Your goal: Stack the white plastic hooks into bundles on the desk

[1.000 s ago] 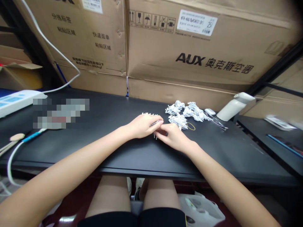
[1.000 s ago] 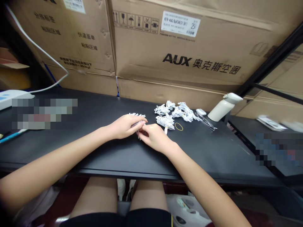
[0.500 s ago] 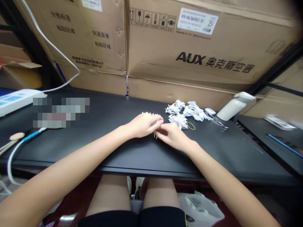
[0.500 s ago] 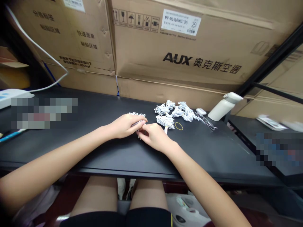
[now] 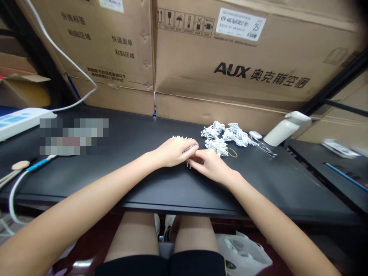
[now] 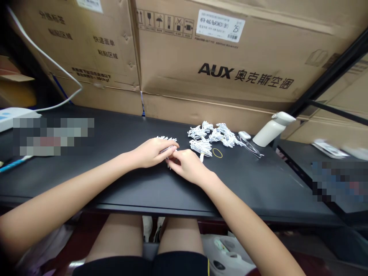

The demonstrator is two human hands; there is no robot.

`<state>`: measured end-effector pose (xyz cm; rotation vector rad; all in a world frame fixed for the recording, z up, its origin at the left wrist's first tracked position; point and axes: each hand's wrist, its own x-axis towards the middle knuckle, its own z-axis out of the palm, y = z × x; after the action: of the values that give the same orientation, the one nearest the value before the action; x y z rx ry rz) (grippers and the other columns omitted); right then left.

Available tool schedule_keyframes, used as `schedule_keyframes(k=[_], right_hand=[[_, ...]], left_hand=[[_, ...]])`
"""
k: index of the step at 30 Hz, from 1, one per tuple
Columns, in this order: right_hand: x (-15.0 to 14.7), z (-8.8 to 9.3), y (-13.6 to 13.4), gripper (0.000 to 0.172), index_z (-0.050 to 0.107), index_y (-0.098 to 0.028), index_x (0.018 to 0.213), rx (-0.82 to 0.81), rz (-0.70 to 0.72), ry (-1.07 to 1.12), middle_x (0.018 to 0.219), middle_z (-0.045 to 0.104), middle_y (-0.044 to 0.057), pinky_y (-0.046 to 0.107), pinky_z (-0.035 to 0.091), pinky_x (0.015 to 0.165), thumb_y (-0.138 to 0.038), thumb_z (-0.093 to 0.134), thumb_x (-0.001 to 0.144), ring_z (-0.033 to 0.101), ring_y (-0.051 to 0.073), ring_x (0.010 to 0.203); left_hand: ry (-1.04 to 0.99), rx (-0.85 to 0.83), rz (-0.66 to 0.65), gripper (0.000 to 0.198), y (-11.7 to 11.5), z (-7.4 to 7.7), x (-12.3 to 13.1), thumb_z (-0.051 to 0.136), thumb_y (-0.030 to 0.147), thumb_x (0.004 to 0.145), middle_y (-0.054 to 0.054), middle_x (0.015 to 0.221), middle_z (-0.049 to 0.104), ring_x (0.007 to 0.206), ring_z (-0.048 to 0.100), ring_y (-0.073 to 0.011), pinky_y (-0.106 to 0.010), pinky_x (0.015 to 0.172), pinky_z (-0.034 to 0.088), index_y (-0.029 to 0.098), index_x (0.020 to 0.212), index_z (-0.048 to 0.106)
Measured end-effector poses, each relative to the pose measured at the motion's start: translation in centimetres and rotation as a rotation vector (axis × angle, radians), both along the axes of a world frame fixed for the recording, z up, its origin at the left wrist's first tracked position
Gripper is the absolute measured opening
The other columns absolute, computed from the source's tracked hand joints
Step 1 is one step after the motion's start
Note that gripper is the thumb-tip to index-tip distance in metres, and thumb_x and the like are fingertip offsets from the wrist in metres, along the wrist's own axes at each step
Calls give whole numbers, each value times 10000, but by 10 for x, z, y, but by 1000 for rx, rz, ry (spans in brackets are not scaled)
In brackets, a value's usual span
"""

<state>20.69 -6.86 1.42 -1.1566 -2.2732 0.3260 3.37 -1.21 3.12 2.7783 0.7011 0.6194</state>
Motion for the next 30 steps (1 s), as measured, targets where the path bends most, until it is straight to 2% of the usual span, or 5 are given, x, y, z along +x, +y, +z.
schedule_keyframes(k=[30], right_hand=[[-1,4,-3,145,635,-151,763,-11,-17,-36,687,671,44,243,398,570,-202,546,864,576,140,581]], left_hand=[[14,6,-3,340,-2,1,0,294,351,958,-39,833,656,746,594,-162,-247,663,389,188,918,589]])
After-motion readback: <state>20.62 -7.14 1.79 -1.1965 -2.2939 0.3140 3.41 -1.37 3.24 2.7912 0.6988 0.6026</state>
